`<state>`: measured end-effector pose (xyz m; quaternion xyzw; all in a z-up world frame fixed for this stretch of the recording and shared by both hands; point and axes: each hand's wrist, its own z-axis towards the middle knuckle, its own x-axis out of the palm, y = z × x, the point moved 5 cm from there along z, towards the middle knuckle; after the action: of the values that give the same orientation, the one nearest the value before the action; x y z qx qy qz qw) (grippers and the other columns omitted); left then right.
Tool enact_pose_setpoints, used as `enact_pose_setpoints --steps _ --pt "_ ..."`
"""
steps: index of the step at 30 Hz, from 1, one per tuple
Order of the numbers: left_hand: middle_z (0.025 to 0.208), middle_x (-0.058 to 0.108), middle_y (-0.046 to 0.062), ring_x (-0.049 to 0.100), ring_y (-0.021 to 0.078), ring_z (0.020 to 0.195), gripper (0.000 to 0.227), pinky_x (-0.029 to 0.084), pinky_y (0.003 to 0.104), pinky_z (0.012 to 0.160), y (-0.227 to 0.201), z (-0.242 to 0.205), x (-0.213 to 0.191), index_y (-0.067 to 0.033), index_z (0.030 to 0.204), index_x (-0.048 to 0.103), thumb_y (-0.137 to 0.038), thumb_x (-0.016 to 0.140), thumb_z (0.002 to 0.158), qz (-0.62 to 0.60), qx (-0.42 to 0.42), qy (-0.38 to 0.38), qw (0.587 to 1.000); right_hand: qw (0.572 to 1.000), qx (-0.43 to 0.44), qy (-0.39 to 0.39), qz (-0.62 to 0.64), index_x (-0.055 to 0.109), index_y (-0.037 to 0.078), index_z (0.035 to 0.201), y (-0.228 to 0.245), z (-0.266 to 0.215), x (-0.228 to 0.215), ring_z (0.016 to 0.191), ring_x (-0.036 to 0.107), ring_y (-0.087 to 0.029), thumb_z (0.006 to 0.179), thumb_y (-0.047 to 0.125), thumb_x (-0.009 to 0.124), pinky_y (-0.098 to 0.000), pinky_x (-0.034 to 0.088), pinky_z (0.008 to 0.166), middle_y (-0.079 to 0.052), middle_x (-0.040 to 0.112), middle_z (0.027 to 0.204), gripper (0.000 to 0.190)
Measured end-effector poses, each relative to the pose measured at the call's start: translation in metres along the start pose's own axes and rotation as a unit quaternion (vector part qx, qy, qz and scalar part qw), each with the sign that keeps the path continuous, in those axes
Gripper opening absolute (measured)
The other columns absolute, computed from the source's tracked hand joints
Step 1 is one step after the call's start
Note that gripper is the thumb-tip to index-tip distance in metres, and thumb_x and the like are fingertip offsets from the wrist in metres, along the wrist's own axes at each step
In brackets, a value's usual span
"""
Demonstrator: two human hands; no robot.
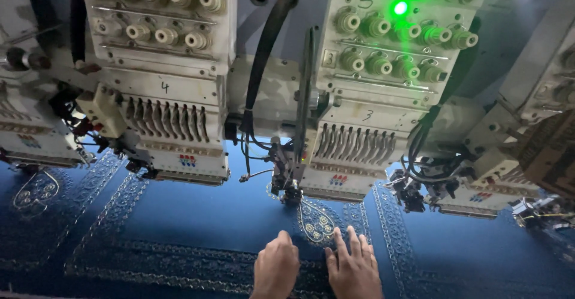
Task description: The person adjusts the settings and threads on multiple industrial embroidery machines, using their hands to thread needles and press buttons while the machines work on blue fabric.
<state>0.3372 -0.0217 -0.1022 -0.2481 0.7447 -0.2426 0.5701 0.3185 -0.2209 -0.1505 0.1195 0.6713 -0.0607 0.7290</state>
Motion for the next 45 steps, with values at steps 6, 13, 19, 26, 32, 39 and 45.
enact_pose_setpoints --steps 6,13,19,26,32,39,45 --pt "0.089 0.076 0.007 0.073 0.0316 0.083 0.02 0.051 0.047 0.076 0.062 -0.009 -0.029 -0.0221 0.093 0.057 -0.028 0.039 0.099 -0.052 -0.127 -0.085 0.987 0.999 0.02 0.043 -0.011 0.027 0.036 0.16 0.006 -0.003 0.004 0.155 0.025 -0.024 0.099 0.065 0.037 -0.044 0.025 0.126 0.008 0.025 0.168 0.068" --pt "0.078 0.058 0.003 0.063 0.0272 0.077 0.027 0.045 0.039 0.072 0.148 -0.055 -0.087 -0.0215 0.087 0.047 -0.039 0.039 0.106 0.022 -0.23 -0.102 0.968 0.984 -0.069 -0.161 -0.037 0.053 0.013 0.144 0.049 -0.023 0.04 0.139 0.052 -0.03 0.09 0.07 0.048 -0.0428 0.047 0.11 -0.01 0.052 0.152 0.079" --pt "0.078 0.061 0.004 0.063 0.0292 0.079 0.019 0.046 0.042 0.074 0.199 -0.098 -0.153 -0.0203 0.084 0.051 -0.032 0.045 0.098 -0.04 -0.239 -0.168 0.956 0.991 -0.097 -0.094 0.019 0.047 0.015 0.148 0.144 -0.053 0.071 0.145 0.043 -0.036 0.092 0.069 0.046 -0.0501 0.036 0.119 -0.018 0.041 0.159 0.077" --pt "0.097 0.073 0.003 0.071 0.0308 0.096 0.022 0.054 0.042 0.084 0.336 -0.09 -0.225 -0.0244 0.108 0.058 -0.011 0.051 0.092 -0.029 -0.193 -0.222 0.955 0.985 -0.147 0.02 0.088 0.036 0.014 0.155 0.337 -0.099 0.041 0.154 0.026 -0.031 0.099 0.06 0.043 -0.0477 0.018 0.126 -0.014 0.026 0.166 0.073" --pt "0.096 0.079 0.005 0.078 0.0257 0.087 0.033 0.06 0.042 0.075 0.442 -0.05 -0.309 -0.0199 0.113 0.071 -0.002 0.056 0.09 0.106 -0.011 -0.344 0.933 0.975 -0.186 -0.014 0.123 0.051 0.018 0.147 0.503 -0.117 0.041 0.15 0.036 -0.029 0.097 0.052 0.05 -0.0493 0.024 0.124 -0.009 0.04 0.161 0.061" --pt "0.093 0.077 0.009 0.074 0.0301 0.083 0.05 0.051 0.047 0.084 0.487 -0.03 -0.388 -0.0184 0.14 0.059 0.001 0.054 0.094 0.156 0.028 -0.296 0.942 0.974 -0.199 0.005 0.104 0.045 0.027 0.151 0.629 -0.123 0.032 0.151 0.031 -0.029 0.098 0.049 0.047 -0.0514 0.02 0.125 -0.003 0.038 0.161 0.057" --pt "0.083 0.075 0.003 0.072 0.0263 0.077 0.06 0.05 0.044 0.076 0.504 -0.02 -0.4 -0.0239 0.141 0.057 0.001 0.058 0.086 0.153 0.002 -0.305 0.94 0.971 -0.217 -0.009 0.099 0.032 0.027 0.159 0.689 -0.098 0.031 0.156 0.019 -0.029 0.1 0.053 0.038 -0.049 0.012 0.125 0.005 0.029 0.167 0.064"
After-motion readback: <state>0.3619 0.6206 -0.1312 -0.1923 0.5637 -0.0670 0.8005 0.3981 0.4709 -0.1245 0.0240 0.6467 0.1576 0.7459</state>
